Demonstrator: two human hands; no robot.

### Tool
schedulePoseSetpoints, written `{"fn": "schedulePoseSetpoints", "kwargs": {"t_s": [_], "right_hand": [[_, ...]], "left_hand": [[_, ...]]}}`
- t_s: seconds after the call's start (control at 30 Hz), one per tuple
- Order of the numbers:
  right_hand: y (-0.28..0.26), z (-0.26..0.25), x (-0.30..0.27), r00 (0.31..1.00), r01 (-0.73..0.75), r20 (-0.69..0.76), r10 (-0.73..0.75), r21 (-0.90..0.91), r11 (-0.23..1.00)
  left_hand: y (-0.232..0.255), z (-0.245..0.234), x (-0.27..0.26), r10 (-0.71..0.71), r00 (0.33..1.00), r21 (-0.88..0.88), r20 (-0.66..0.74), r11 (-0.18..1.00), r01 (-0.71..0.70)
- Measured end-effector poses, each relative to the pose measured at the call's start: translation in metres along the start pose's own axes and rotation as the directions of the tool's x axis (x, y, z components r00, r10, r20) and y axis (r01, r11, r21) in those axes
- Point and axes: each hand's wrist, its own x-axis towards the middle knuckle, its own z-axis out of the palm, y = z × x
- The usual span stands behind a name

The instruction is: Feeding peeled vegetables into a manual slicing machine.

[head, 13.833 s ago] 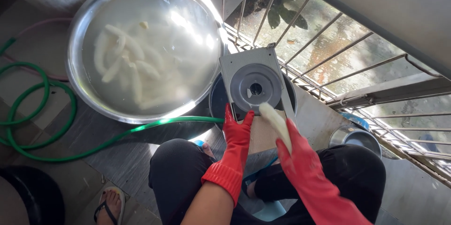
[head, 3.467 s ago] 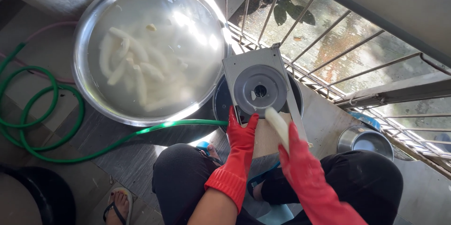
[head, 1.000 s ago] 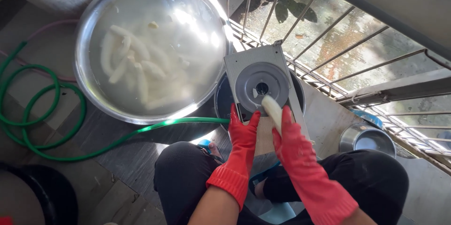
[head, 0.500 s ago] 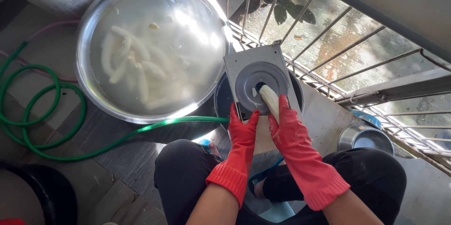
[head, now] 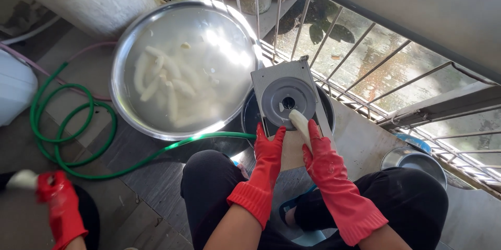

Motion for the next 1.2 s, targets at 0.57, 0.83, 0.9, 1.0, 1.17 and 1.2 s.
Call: {"fn": "schedulePoseSetpoints", "kwargs": {"t_s": [0.57,0.83,0.9,1.0,1.17,1.2], "right_hand": [[0.014,0.001,-0.015,0.993,0.107,-0.035,-0.113,-0.142,0.984],[0.058,0.017,-0.052,0.973,0.172,-0.056,-0.223,-0.463,0.869],[0.065,0.025,-0.048,0.963,0.169,-0.097,-0.250,-0.502,0.848],[0.049,0.029,-0.022,0.964,0.134,-0.144,-0.224,-0.465,0.875],[0.030,0.023,0.023,0.985,0.120,-0.081,-0.152,-0.314,0.942],[0.027,0.018,0.018,0.989,0.115,-0.054,-0.139,-0.320,0.941]], "left_hand": [[0.000,0.018,0.017,-0.068,0.996,0.118,-0.063,0.990,0.075],[0.023,0.011,-0.004,-0.069,0.997,0.037,-0.035,0.997,0.070],[0.019,0.014,0.000,-0.067,0.997,0.046,-0.034,0.997,0.068],[0.014,0.018,0.001,-0.058,0.998,0.050,-0.037,0.997,0.060],[0.017,0.015,-0.004,-0.040,0.998,0.008,-0.053,0.999,0.041],[0.014,0.015,-0.002,-0.041,0.998,0.028,-0.055,0.999,0.043]]}}
